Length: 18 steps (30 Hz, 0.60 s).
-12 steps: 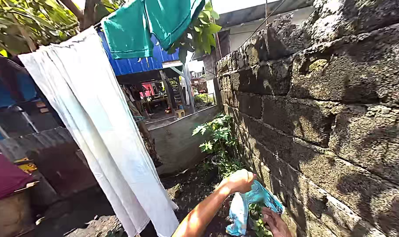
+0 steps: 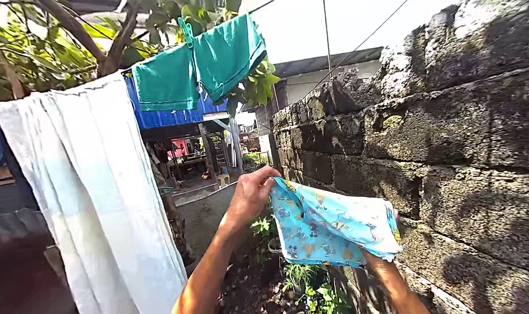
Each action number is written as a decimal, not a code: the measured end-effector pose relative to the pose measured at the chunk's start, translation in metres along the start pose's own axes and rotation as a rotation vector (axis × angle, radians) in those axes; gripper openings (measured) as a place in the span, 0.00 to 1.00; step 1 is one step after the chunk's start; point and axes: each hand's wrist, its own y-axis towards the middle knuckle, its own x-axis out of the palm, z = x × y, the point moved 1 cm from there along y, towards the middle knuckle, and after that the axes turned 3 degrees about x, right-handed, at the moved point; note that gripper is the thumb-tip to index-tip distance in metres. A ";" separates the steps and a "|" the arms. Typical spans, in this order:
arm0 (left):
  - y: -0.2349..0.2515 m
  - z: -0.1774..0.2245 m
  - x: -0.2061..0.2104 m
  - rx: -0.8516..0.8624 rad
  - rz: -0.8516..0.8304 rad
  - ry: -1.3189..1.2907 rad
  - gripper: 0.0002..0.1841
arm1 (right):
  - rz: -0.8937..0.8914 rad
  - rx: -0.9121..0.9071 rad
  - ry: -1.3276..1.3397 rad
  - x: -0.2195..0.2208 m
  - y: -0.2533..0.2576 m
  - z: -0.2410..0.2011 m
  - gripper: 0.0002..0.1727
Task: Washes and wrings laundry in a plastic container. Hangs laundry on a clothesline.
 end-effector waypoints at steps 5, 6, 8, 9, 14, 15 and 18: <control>0.051 0.003 -0.058 0.085 0.171 -0.263 0.10 | 0.135 -0.227 -0.339 0.004 0.066 -0.109 0.39; 0.068 0.003 -0.068 0.114 0.213 -0.243 0.10 | 0.142 -0.285 -0.460 0.006 0.078 -0.129 0.43; 0.102 0.007 -0.086 0.163 0.298 -0.140 0.10 | 0.178 -0.308 -0.635 0.010 0.101 -0.165 0.44; 0.115 0.011 -0.094 0.194 0.330 -0.062 0.11 | 0.236 -0.382 -0.633 0.011 0.111 -0.177 0.44; 0.167 0.026 -0.122 0.357 0.505 0.104 0.15 | 0.388 -0.811 -0.513 0.022 0.158 -0.231 0.55; 0.177 0.026 -0.123 0.363 0.533 0.085 0.16 | 0.429 -0.935 -0.525 0.021 0.174 -0.237 0.56; 0.197 0.025 -0.119 0.347 0.579 0.106 0.15 | 0.488 -1.153 -0.426 0.019 0.236 -0.241 0.57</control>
